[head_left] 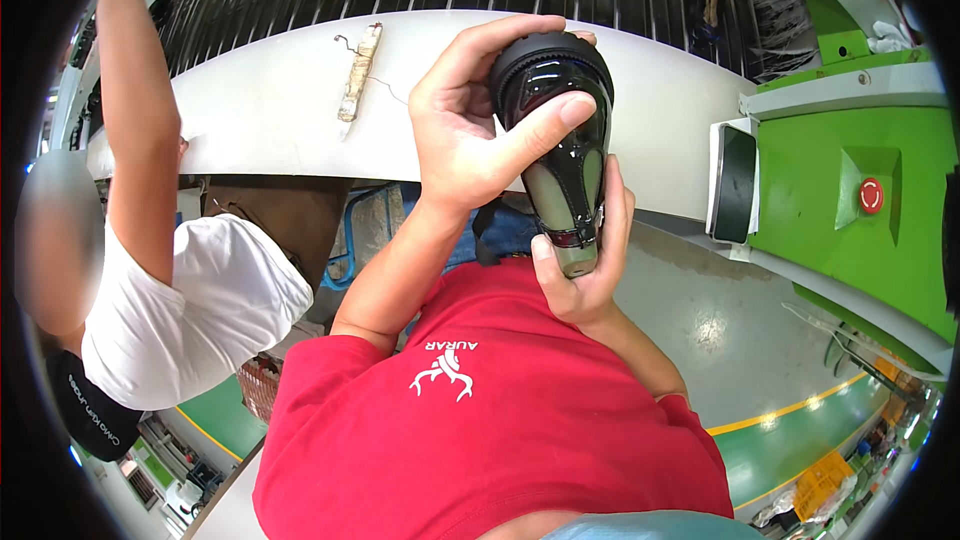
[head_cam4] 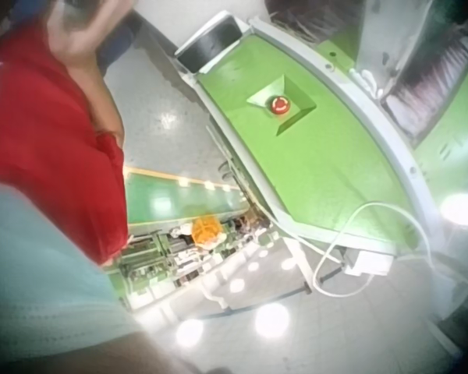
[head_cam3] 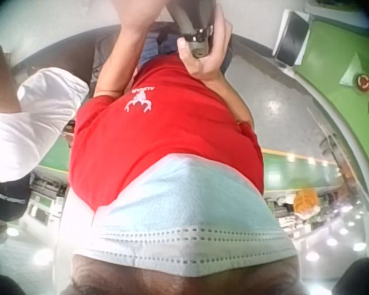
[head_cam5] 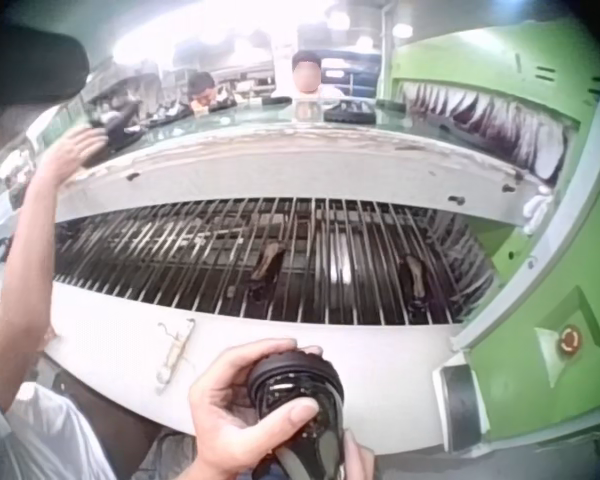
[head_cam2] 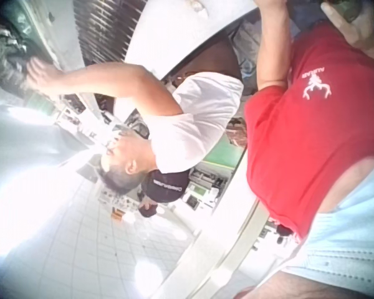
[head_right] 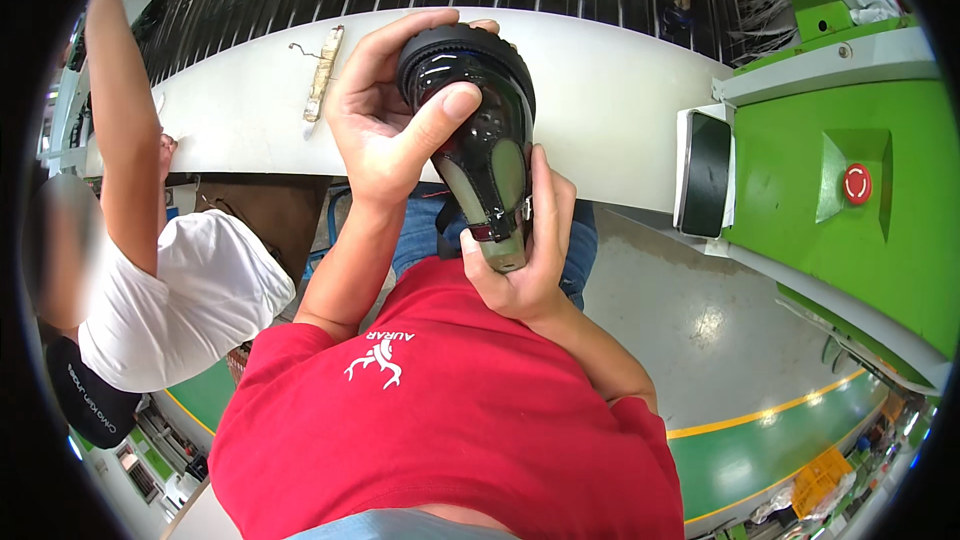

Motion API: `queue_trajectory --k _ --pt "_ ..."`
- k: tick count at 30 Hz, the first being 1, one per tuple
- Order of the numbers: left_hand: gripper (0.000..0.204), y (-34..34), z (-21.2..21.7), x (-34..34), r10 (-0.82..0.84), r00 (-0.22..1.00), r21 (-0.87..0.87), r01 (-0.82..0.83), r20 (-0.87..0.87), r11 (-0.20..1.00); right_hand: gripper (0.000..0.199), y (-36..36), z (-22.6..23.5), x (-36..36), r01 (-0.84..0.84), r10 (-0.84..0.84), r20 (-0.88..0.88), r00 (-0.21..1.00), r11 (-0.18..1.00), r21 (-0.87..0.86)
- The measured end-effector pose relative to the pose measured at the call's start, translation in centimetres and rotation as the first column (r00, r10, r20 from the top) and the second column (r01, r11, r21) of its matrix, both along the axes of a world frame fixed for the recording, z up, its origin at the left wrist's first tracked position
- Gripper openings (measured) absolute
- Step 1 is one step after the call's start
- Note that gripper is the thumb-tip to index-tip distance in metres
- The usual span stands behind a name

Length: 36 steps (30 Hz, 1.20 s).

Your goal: Inspecting and assembling shoe components on a production line.

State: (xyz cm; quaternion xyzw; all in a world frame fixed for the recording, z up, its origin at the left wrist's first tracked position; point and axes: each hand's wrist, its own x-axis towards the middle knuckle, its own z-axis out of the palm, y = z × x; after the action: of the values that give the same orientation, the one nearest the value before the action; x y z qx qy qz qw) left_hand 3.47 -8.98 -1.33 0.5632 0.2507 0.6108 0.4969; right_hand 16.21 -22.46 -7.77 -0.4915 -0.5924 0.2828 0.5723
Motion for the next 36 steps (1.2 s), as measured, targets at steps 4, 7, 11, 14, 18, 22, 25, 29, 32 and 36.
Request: queue_trajectory --k 4,7,11,14,18,22,25,29,32,36 --pt "0.056 0.0 -0.1 0.0 0.015 1.0 0.02 -0.014 -0.025 1.0 0.097 0.0 -0.1 0.1 0.005 -0.005 -0.009 1.0 1.0 0.004" --pt "0.055 -0.1 -0.1 0.1 0.007 1.0 0.018 -0.007 -0.01 1.0 0.097 0.0 0.0 0.2 0.003 -0.003 0.013 1.0 1.0 0.004" --pt "0.053 0.0 0.1 0.0 -0.008 1.0 0.025 0.008 -0.019 1.0 0.097 -0.1 0.0 0.3 0.004 -0.004 0.024 1.0 1.0 0.004" --pt "0.052 -0.1 0.0 -0.1 -0.017 1.0 0.032 0.018 -0.018 0.999 0.097 -0.2 0.2 0.4 0.014 -0.015 0.062 0.998 1.0 0.01" --pt "0.052 -0.2 0.4 0.2 -0.02 1.0 0.02 0.02 -0.011 1.0 0.097 -0.2 0.2 0.5 0.008 -0.008 0.027 1.0 1.0 0.018" --pt "0.052 0.1 1.0 0.8 -0.083 0.997 -0.021 0.083 0.004 0.996 0.097 -0.1 0.5 0.6 0.061 -0.063 0.06 0.996 0.997 0.044" --pt "0.052 0.0 1.1 0.9 -0.108 0.994 -0.036 0.109 0.031 0.993 0.097 -0.2 0.8 0.9 0.079 -0.087 0.131 0.988 0.995 0.066" --pt "0.06 -0.2 1.4 0.7 -0.133 0.991 -0.065 0.134 0.032 0.989 0.098 -0.4 0.8 1.2 0.073 -0.087 0.155 0.984 0.993 0.094" --pt "0.059 -0.3 1.6 0.8 -0.149 0.988 -0.064 0.151 0.036 0.986 0.098 -0.5 0.9 1.3 0.078 -0.091 0.159 0.983 0.993 0.089" --pt "0.055 -0.3 1.9 0.9 -0.156 0.988 -0.066 0.157 0.02 0.985 0.099 -0.5 0.6 1.3 0.074 -0.086 0.137 0.987 0.993 0.091"
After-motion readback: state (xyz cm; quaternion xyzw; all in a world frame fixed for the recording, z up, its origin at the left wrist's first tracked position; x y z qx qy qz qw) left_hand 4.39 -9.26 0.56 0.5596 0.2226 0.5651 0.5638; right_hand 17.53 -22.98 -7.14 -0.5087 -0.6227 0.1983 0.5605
